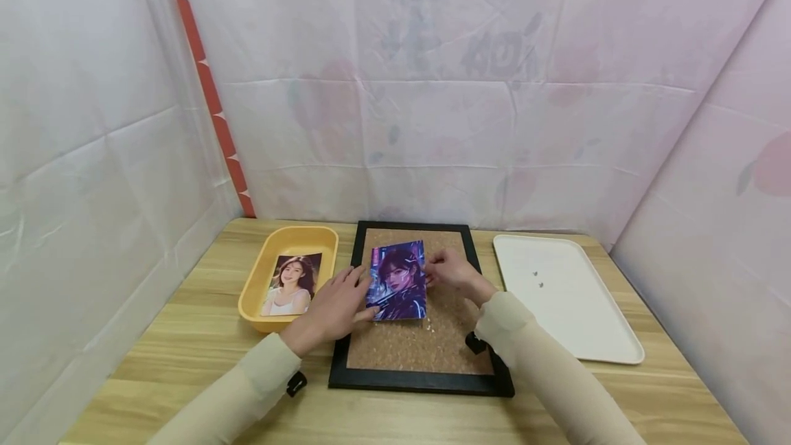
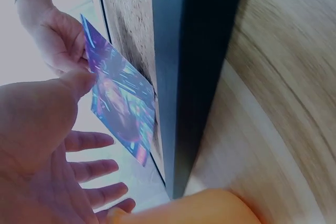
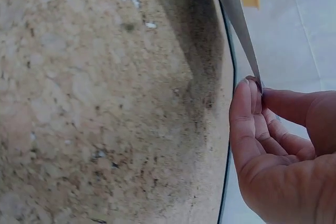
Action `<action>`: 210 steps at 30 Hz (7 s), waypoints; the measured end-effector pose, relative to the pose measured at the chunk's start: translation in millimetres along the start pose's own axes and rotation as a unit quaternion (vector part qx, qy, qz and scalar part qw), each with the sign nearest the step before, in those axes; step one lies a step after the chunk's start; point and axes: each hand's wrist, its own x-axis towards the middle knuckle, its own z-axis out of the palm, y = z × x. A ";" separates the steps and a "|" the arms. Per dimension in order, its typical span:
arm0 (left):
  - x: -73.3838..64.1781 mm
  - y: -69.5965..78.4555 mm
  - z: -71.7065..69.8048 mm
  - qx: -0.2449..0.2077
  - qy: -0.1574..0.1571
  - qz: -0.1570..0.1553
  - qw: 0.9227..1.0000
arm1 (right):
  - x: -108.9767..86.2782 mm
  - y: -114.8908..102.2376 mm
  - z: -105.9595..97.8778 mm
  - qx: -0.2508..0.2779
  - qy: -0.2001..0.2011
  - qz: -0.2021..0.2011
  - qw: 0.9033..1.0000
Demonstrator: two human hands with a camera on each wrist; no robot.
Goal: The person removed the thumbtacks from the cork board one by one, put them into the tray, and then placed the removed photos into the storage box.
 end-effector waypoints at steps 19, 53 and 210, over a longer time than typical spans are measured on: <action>-13.2 -19.8 -1.5 -0.004 0.085 0.016 0.996 | -6.8 -11.9 -8.9 0.043 0.002 -0.025 0.999; -71.6 -69.5 2.0 -0.050 0.164 -0.097 0.980 | -3.9 -23.7 -11.4 0.061 0.014 -0.042 0.997; -112.5 -102.2 -15.6 -0.041 0.061 -0.185 0.980 | 53.2 -78.7 102.1 0.076 -0.019 -0.069 0.995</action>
